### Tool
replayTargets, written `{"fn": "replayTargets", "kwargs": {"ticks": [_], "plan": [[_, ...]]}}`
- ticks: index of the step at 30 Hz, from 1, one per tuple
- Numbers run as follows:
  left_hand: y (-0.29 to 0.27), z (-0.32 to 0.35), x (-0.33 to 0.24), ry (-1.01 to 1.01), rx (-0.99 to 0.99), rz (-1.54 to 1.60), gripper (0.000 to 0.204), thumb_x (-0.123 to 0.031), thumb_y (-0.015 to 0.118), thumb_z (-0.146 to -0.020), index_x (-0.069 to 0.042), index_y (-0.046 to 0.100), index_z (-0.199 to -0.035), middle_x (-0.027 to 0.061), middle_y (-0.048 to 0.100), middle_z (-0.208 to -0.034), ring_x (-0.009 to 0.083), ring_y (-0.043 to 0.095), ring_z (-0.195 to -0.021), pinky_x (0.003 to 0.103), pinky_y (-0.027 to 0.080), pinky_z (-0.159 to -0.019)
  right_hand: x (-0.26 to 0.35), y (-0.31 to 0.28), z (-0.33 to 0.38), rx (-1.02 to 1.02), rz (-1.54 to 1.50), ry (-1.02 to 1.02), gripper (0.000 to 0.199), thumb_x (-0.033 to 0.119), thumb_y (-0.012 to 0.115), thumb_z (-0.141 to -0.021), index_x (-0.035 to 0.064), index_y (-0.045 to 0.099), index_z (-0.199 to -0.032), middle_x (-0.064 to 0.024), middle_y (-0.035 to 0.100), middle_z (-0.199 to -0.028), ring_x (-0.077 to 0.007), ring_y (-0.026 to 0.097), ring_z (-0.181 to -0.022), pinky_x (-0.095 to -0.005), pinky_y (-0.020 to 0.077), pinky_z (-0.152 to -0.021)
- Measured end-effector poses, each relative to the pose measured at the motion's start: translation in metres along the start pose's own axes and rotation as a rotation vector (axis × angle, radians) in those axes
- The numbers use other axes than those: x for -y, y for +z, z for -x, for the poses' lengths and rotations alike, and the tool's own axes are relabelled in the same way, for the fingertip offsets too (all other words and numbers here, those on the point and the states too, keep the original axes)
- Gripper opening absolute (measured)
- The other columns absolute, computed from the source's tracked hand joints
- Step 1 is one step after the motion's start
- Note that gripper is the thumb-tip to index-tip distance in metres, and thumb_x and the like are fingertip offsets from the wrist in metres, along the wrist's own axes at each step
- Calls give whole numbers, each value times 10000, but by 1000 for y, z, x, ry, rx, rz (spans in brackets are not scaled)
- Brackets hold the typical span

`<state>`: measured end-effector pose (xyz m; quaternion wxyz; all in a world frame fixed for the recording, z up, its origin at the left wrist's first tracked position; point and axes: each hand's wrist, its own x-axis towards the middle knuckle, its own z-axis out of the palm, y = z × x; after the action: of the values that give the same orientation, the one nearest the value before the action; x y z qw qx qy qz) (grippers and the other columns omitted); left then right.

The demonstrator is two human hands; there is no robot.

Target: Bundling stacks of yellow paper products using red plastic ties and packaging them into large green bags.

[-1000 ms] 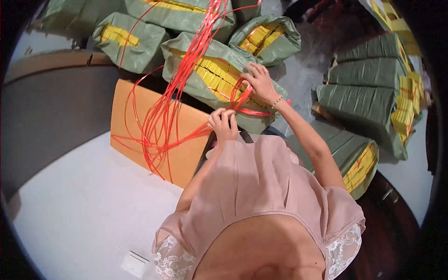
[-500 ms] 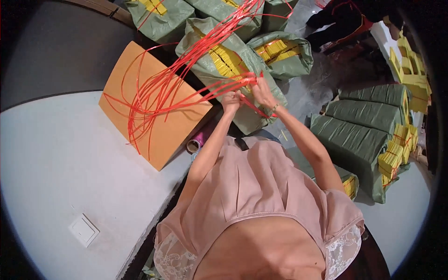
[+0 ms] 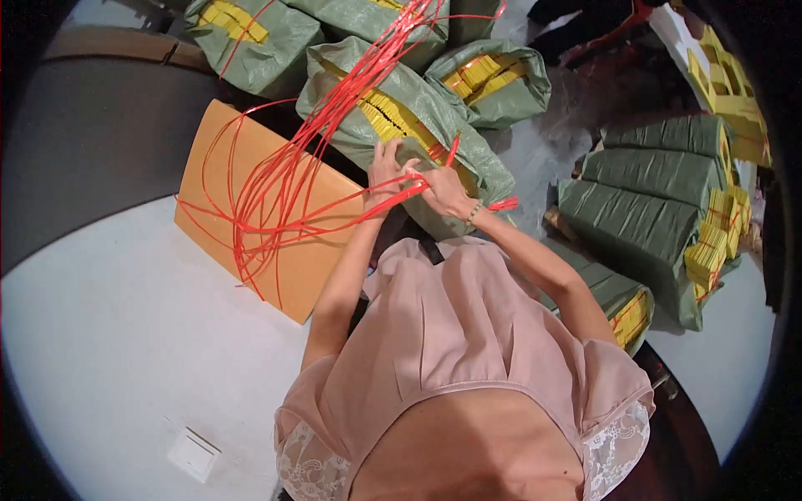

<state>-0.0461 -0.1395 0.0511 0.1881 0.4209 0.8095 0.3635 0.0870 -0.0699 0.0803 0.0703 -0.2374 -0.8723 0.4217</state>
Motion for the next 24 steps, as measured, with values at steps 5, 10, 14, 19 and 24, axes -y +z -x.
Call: {"fn": "replayTargets", "kwargs": {"ticks": [5,10,14,19,24], "plan": [[-11,-29,0,225,200,-118,245,-194,684,-699,-92,597,-904,113,529,-832,275,568,-706,379,447,-596,22,-6,-7,-171,-139,12,286,198,434,-861,56,571,-655,-184,434,-493,-362,471,-477,-411,343,-459],[3,-46,10,216,337,8,144,-159,619,-732,-41,611,-813,127,575,-753,281,571,-648,358,442,-576,39,12,-9,-230,-279,116,289,199,436,-854,59,585,-649,-196,432,-501,-367,460,-456,-416,339,-447],[28,-46,17,-60,239,45,178,-218,647,-745,-43,632,-771,113,601,-686,242,573,-598,326,429,-554,53,20,-11,-172,-457,158,301,189,436,-825,32,558,-599,-217,449,-527,-386,471,-485,-434,355,-463],[32,-51,21,36,242,-18,238,-279,655,-740,-42,636,-756,96,601,-659,202,566,-576,311,427,-559,52,41,-21,-167,-426,102,317,210,435,-822,29,541,-584,-215,456,-532,-383,469,-492,-444,345,-466],[20,-53,13,-240,387,411,134,-156,673,-759,-41,604,-758,44,561,-749,117,558,-553,222,410,-489,47,43,-17,-61,-495,139,351,233,446,-832,31,531,-557,-205,475,-535,-373,469,-486,-449,332,-461]]}}
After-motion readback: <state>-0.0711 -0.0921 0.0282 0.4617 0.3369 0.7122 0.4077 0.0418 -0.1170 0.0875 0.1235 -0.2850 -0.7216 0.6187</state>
